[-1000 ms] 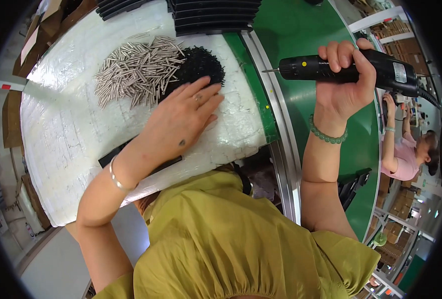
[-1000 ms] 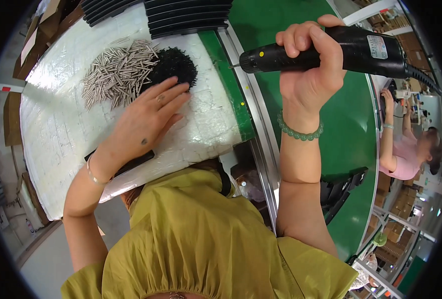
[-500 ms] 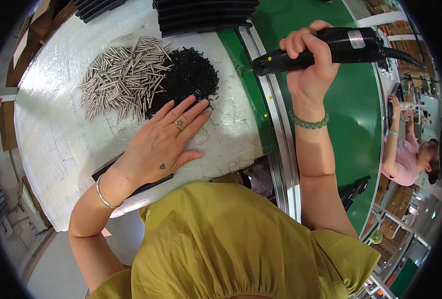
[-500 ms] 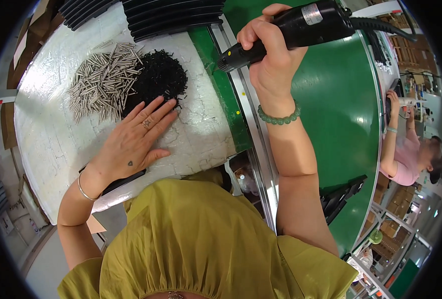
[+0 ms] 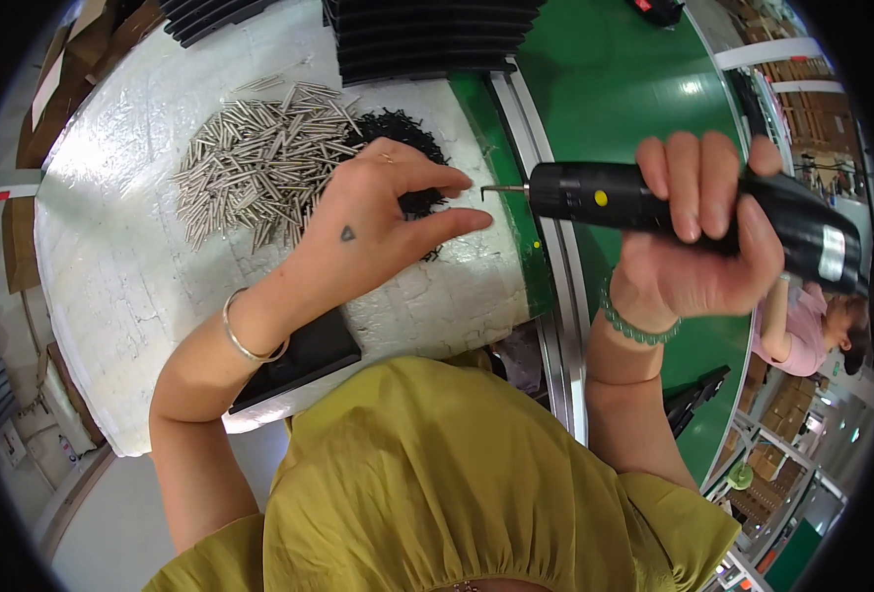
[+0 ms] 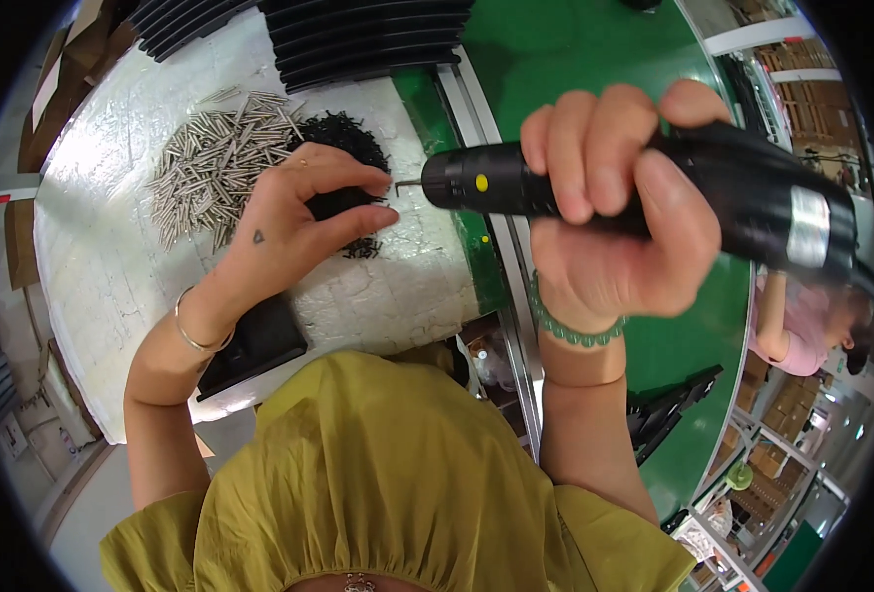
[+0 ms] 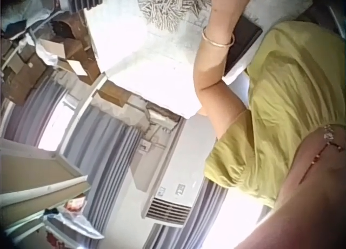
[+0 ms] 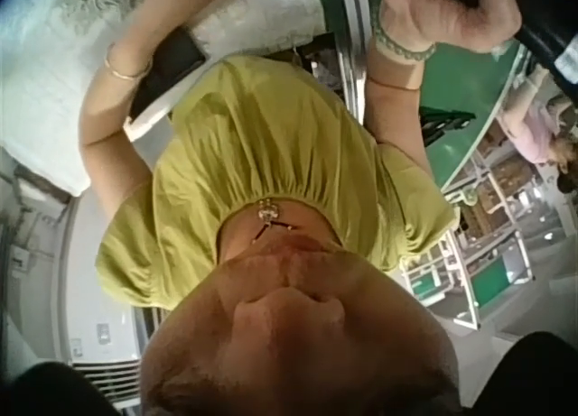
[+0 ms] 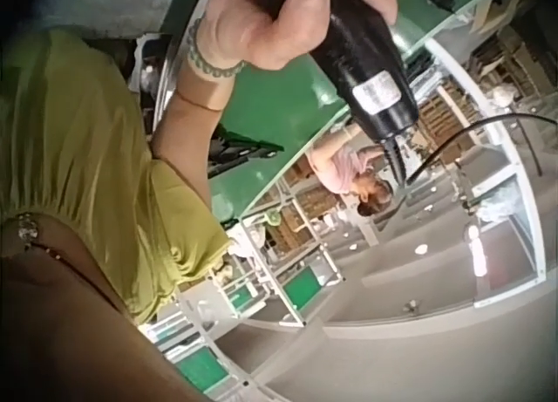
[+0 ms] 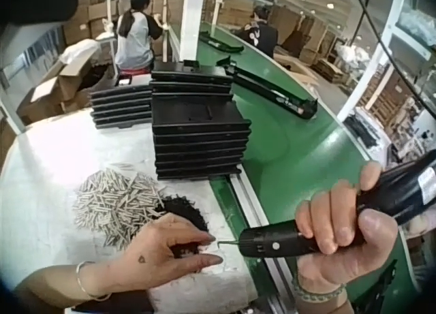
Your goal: Assembling plastic housings by inserting small metal pins and using an electric screwdriver to secure components.
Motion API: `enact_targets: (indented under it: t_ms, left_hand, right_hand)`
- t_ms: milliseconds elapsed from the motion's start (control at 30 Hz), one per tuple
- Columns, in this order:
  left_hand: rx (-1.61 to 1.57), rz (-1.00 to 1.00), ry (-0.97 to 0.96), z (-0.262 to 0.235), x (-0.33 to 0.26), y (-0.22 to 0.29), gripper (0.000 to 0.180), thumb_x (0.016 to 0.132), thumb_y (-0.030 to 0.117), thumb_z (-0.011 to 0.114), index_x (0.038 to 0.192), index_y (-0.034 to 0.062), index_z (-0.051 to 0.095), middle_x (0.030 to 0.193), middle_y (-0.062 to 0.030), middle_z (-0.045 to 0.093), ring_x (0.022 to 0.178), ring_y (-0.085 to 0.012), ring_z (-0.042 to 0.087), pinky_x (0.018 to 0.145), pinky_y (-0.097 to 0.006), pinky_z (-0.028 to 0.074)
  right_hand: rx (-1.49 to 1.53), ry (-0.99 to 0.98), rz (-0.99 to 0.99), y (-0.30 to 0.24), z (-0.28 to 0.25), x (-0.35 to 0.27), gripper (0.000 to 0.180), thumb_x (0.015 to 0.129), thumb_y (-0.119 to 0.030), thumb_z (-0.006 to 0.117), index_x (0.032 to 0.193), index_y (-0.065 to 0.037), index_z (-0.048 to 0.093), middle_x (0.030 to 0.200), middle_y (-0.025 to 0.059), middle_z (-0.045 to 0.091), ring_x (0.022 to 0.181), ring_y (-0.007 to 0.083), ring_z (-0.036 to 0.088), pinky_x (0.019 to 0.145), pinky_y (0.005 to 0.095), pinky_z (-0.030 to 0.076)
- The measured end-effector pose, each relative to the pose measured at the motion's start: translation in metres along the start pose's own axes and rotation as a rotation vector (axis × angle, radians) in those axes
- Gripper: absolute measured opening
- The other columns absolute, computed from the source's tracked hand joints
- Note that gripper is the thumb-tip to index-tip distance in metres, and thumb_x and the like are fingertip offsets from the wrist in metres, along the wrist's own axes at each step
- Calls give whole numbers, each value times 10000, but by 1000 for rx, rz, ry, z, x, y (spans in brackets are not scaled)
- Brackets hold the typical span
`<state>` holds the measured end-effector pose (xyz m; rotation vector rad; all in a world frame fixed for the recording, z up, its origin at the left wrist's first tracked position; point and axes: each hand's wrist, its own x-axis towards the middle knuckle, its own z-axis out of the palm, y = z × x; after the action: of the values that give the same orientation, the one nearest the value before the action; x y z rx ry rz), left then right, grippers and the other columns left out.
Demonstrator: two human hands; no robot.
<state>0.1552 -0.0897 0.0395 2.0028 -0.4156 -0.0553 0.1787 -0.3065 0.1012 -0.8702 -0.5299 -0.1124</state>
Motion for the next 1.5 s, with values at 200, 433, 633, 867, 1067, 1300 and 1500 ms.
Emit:
enact_targets:
  t_ms: [200,433,633,867,1067,1300,1500]
  left_hand:
    - [-31,250,103,-11,-9,-3,136,706,97,782,819,52,721,739,-53,663,813,-224,591,652,-320,493]
    - [142,407,236,-37,-43,0,160,668,83,773,782,58,663,739,-39,632,846,-249,581,677,-337,494]
    - [392,477,189,-50,-89,-5,225,647,4,755,847,36,657,802,-52,645,895,-269,602,676,-331,511]
    - [135,310,194,-58,-130,-28,208,687,19,745,879,36,668,852,-57,652,904,-264,608,742,-350,508]
    - [396,221,294,-98,-106,-49,122,753,125,725,861,87,684,823,-34,623,841,-253,560,730,-363,489]
    - [692,182,297,-103,-70,-69,94,727,119,740,801,75,703,787,-29,633,834,-231,560,712,-342,488]
    - [842,143,199,-102,-68,-59,81,728,114,732,796,80,705,812,-22,649,838,-231,573,715,-347,510]
  right_hand:
    - [58,-15,0,-6,40,-4,298,750,-137,601,1028,-98,502,618,-66,456,525,50,427,649,245,383]
    - [74,-169,-10,6,71,-12,319,709,-108,627,987,-114,470,595,-77,493,505,41,460,603,217,390]
    - [-19,-697,27,26,98,-19,342,734,-105,734,939,-160,467,602,-42,618,463,43,554,435,170,435]
    - [3,-564,139,45,119,-39,327,785,-120,693,980,-135,431,601,-11,571,473,104,533,472,235,438]
    - [-70,-418,125,53,110,-41,353,793,-111,649,1031,-147,392,620,5,524,488,143,497,507,313,401]
    - [-133,-376,84,48,105,-46,303,786,-180,623,1020,-133,436,605,-49,513,488,60,480,543,223,390]
    - [-132,-332,80,41,102,-51,301,780,-167,615,1013,-134,428,606,-48,510,483,64,471,541,228,381]
